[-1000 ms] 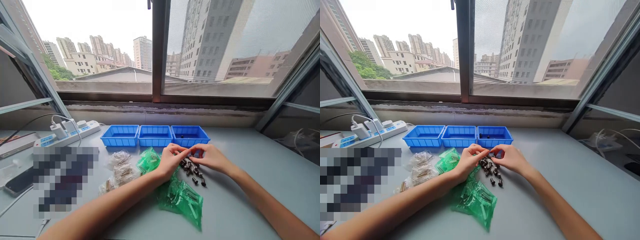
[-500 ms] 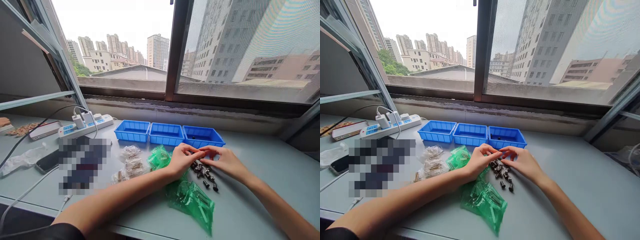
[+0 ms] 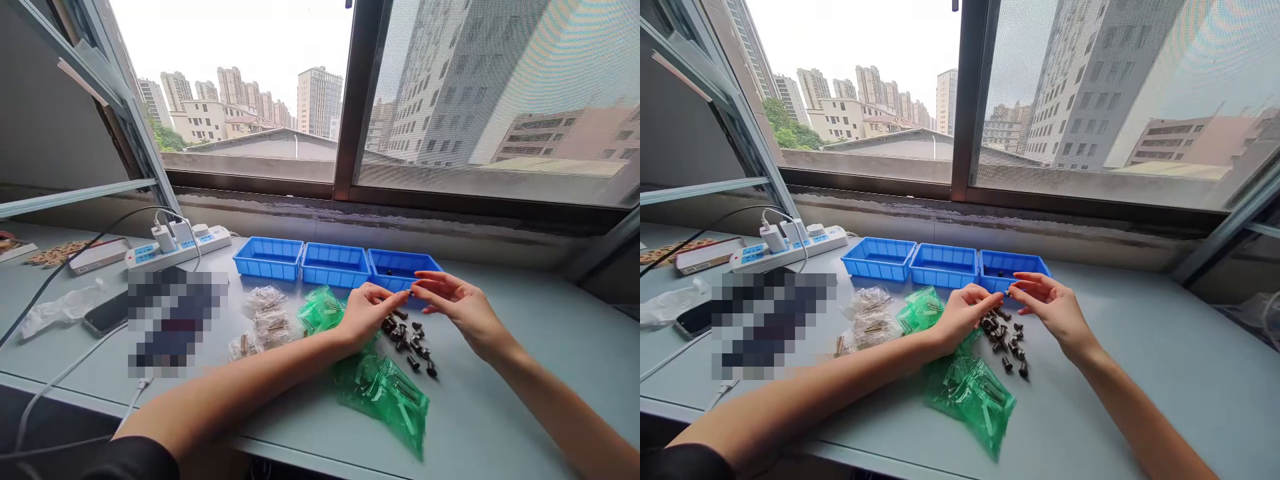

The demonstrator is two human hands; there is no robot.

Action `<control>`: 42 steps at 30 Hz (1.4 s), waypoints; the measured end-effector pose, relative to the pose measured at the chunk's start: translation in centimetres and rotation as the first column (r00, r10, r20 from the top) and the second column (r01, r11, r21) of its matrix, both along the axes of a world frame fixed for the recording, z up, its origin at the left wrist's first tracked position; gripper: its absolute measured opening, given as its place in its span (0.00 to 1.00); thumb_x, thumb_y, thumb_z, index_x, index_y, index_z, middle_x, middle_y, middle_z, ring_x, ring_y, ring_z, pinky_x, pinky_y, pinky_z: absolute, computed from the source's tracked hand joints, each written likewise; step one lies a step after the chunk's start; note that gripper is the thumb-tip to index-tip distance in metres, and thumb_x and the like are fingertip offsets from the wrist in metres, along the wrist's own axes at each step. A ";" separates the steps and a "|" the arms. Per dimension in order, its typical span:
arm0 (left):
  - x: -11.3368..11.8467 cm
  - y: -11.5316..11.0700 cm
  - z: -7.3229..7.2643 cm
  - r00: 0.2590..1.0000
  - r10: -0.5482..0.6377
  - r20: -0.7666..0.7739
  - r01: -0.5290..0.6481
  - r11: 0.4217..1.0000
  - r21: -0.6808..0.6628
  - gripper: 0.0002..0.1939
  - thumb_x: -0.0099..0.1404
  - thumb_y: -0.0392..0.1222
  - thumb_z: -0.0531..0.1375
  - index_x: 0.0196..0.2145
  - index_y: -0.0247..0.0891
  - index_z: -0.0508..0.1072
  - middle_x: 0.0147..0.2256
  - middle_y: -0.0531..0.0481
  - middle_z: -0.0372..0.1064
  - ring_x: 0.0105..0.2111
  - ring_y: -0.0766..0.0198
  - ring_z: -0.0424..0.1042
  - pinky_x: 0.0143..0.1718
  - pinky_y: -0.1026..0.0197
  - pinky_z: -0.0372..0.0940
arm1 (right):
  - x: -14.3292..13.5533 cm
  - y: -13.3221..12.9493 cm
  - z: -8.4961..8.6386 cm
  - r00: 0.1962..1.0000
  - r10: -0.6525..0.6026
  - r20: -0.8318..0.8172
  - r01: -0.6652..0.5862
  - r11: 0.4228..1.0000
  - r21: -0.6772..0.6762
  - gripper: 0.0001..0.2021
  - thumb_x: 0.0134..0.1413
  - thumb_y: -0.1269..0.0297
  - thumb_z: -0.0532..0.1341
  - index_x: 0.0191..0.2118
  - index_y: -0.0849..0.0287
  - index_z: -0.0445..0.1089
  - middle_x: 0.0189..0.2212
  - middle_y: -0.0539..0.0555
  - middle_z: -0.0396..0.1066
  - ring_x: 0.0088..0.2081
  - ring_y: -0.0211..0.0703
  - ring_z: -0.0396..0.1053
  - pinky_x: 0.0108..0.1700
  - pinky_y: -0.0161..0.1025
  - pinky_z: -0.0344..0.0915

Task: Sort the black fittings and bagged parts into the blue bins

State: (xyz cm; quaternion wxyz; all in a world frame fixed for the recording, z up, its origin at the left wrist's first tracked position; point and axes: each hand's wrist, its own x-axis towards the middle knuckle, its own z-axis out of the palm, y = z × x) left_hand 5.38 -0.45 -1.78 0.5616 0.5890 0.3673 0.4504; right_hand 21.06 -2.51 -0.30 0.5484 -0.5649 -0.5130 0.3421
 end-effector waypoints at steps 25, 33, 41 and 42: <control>0.0 0.0 0.0 0.997 0.015 -0.070 -0.011 0.999 0.046 0.19 0.58 0.53 0.57 0.20 0.37 0.74 0.25 0.50 0.64 0.26 0.67 0.63 0.24 0.66 0.57 | -2.0 -0.8 -0.2 0.999 -0.024 -0.049 0.025 1.000 0.016 0.27 0.24 0.44 0.70 0.31 0.58 0.71 0.27 0.57 0.75 0.28 0.49 0.72 0.19 0.37 0.68; 0.1 -0.1 -0.1 0.999 0.003 -0.051 -0.003 1.000 0.004 0.17 0.57 0.54 0.58 0.25 0.36 0.74 0.26 0.53 0.62 0.23 0.70 0.60 0.24 0.66 0.57 | -1.9 -0.4 -0.5 0.998 -0.056 -0.034 0.058 0.997 0.044 0.25 0.21 0.45 0.71 0.29 0.57 0.71 0.24 0.55 0.74 0.26 0.46 0.71 0.15 0.34 0.64; 0.1 0.1 0.0 0.999 0.004 -0.049 -0.006 0.998 -0.055 0.18 0.58 0.54 0.57 0.23 0.36 0.71 0.18 0.56 0.56 0.20 0.70 0.58 0.23 0.65 0.55 | -1.9 -0.5 -0.9 0.998 0.033 0.051 -0.034 0.999 0.036 0.23 0.23 0.46 0.71 0.27 0.58 0.73 0.23 0.55 0.73 0.24 0.42 0.68 0.16 0.34 0.63; 0.1 0.2 -0.1 0.999 0.003 -0.050 -0.006 0.998 -0.061 0.17 0.59 0.53 0.56 0.23 0.36 0.70 0.18 0.57 0.55 0.20 0.70 0.57 0.23 0.65 0.55 | -1.9 -0.6 -0.8 0.997 0.044 0.056 -0.046 0.998 0.031 0.22 0.24 0.47 0.71 0.26 0.57 0.73 0.22 0.54 0.72 0.23 0.40 0.67 0.17 0.33 0.63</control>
